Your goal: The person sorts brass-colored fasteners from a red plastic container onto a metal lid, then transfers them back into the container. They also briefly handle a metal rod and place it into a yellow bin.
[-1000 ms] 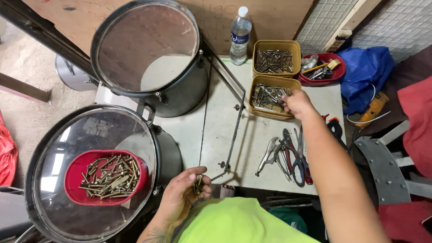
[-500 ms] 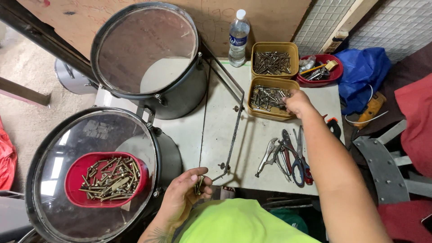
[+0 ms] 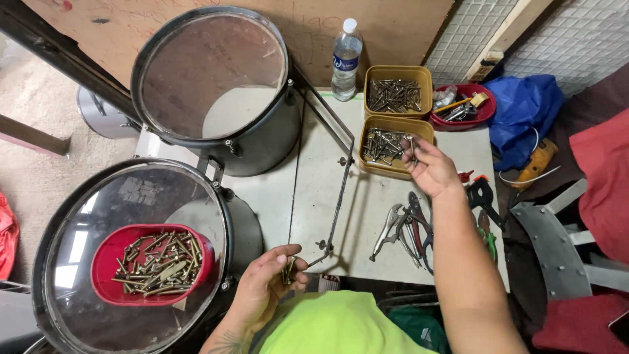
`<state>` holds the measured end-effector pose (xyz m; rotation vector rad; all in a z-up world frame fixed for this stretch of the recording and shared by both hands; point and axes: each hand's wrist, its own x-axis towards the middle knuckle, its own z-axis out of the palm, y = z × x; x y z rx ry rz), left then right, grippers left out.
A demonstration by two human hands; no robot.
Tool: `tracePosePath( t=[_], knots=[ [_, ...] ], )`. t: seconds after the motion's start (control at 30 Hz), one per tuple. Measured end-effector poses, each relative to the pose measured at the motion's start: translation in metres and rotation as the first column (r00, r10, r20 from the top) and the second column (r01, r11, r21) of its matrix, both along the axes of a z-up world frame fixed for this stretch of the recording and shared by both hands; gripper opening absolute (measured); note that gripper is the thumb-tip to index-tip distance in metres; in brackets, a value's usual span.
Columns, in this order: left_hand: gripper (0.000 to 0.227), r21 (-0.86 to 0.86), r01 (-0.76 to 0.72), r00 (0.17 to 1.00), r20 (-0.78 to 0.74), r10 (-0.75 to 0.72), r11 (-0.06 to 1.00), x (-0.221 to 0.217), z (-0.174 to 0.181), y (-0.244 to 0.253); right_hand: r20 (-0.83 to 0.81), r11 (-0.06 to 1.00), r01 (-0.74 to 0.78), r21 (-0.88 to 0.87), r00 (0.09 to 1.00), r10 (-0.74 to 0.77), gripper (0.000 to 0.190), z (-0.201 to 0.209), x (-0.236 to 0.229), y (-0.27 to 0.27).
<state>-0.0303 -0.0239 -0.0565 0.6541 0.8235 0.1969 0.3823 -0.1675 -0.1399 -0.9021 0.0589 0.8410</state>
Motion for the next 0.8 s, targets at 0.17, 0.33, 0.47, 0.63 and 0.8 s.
tracePosePath(
  t=[0.17, 0.33, 0.47, 0.63, 0.8],
  knots=[
    [0.049, -0.002, 0.023, 1.000, 0.009, -0.023, 1.000, 0.002, -0.001, 0.001, -0.043, 0.985, -0.014, 0.174, 0.999, 0.022, 0.044, -0.007, -0.007, -0.001],
    [0.049, -0.002, 0.021, 1.000, 0.018, -0.021, 1.000, 0.001, -0.003, 0.001, -0.107, 0.980, -0.018, 0.199, 0.993, 0.040, 0.037, -0.004, -0.003, -0.002],
    [0.051, 0.003, 0.017, 1.000, 0.020, -0.017, 1.000, 0.000, -0.004, 0.000, -0.140, 0.985, 0.020, 0.170, 0.990, 0.004, 0.035, -0.004, 0.000, -0.001],
    [0.051, 0.006, 0.008, 1.000, 0.014, -0.008, 1.000, -0.001, -0.004, 0.000, -0.129, 0.995, 0.047, 0.091, 0.991, -0.035, 0.029, -0.006, 0.002, 0.003],
    [0.048, 0.005, 0.022, 1.000, 0.019, -0.022, 1.000, -0.001, -0.004, 0.000, -0.114, 0.999, 0.049, 0.007, 0.992, -0.048, 0.028, -0.001, -0.001, 0.007]
  ],
)
